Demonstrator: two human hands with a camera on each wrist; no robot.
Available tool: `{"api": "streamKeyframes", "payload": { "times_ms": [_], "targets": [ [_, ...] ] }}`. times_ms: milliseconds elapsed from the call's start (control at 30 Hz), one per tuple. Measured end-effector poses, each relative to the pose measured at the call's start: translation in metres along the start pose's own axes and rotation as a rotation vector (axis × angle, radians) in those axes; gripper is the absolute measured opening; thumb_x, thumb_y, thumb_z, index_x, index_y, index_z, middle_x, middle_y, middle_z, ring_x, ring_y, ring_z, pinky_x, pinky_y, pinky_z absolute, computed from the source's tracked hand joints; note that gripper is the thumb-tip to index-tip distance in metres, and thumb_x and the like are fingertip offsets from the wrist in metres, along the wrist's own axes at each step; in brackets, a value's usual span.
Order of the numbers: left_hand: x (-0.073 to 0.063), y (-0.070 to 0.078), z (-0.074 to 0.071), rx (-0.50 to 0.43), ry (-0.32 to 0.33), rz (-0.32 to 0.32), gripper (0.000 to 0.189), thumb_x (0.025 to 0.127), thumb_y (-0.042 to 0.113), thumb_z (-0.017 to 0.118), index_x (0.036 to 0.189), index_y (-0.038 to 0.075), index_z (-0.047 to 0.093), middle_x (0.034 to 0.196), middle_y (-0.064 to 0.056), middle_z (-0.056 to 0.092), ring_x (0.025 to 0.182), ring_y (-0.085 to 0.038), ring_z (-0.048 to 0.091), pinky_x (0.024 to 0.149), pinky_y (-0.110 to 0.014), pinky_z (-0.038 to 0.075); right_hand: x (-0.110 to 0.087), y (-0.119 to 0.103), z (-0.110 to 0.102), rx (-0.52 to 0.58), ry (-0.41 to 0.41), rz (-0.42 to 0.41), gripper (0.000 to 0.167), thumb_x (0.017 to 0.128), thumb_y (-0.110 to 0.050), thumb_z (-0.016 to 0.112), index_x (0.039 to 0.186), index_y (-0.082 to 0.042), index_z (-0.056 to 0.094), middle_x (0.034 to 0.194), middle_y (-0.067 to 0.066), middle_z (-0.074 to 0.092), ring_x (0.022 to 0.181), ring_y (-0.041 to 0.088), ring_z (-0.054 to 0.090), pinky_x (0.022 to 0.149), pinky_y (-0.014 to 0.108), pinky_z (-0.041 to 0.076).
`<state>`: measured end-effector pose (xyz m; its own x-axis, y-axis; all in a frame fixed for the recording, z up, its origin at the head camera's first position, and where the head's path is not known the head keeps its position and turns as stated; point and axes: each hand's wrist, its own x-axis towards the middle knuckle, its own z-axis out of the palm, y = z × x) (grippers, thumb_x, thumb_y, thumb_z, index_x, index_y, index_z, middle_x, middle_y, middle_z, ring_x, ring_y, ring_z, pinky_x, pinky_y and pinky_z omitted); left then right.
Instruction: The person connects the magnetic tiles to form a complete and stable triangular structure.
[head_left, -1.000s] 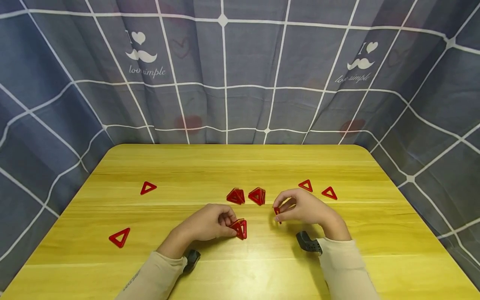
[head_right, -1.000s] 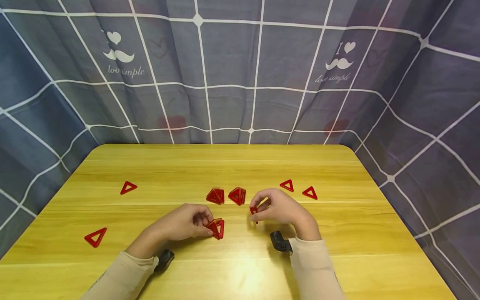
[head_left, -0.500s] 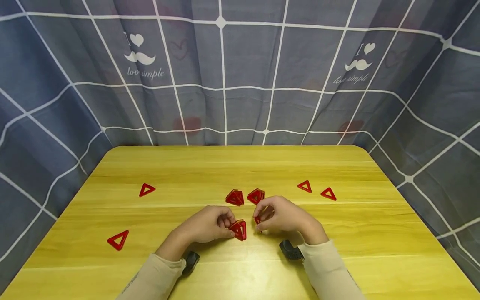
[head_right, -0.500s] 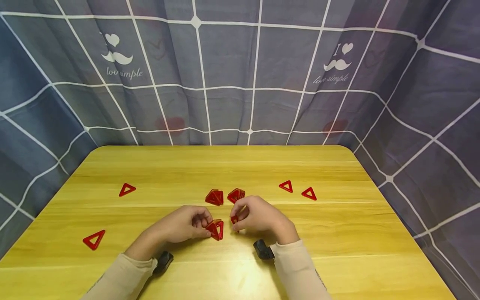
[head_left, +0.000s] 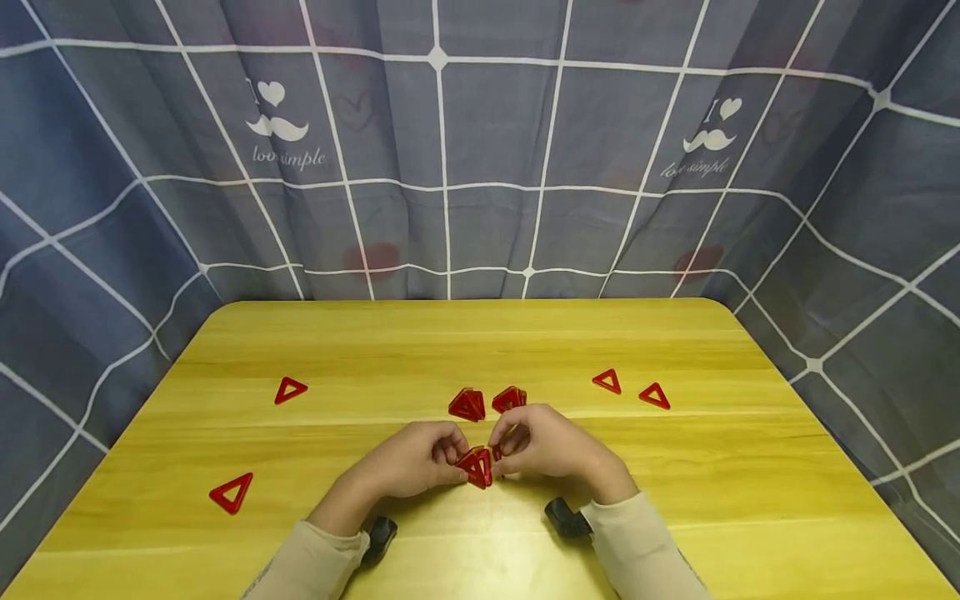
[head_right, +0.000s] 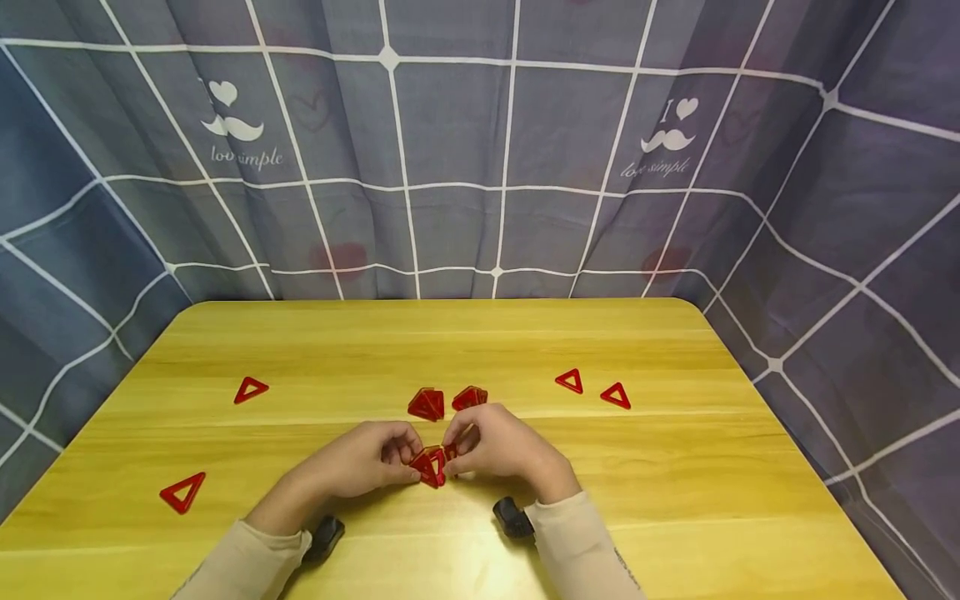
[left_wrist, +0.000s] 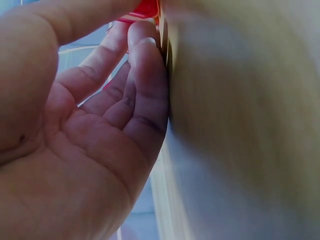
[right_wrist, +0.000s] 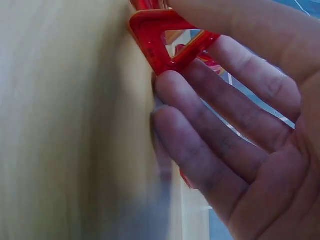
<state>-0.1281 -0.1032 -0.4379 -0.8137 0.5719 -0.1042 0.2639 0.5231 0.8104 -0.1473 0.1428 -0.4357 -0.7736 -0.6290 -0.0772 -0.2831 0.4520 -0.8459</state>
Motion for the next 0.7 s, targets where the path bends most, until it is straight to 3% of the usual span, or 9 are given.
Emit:
{"api": "streamKeyframes", "payload": {
  "times_ms": [700],
  "targets": [
    [-0.001, -0.002, 0.002, -0.02, 0.015, 0.013, 0.016, 0.088, 0.015, 0.08, 0.094, 0.012, 0.065, 0.081, 0.002, 0.06, 0.075, -0.015, 0.057, 0.066, -0.028, 0.048, 0.006, 0.002, 0.012, -0.011, 0.025, -0.06, 0.021, 0.08, -0.011, 0.087, 0.093, -0.015, 0.072, 0.088, -0.004, 0.069, 0.079, 0.011, 0.067, 0.073, 0.028, 0.055]
  ]
}}
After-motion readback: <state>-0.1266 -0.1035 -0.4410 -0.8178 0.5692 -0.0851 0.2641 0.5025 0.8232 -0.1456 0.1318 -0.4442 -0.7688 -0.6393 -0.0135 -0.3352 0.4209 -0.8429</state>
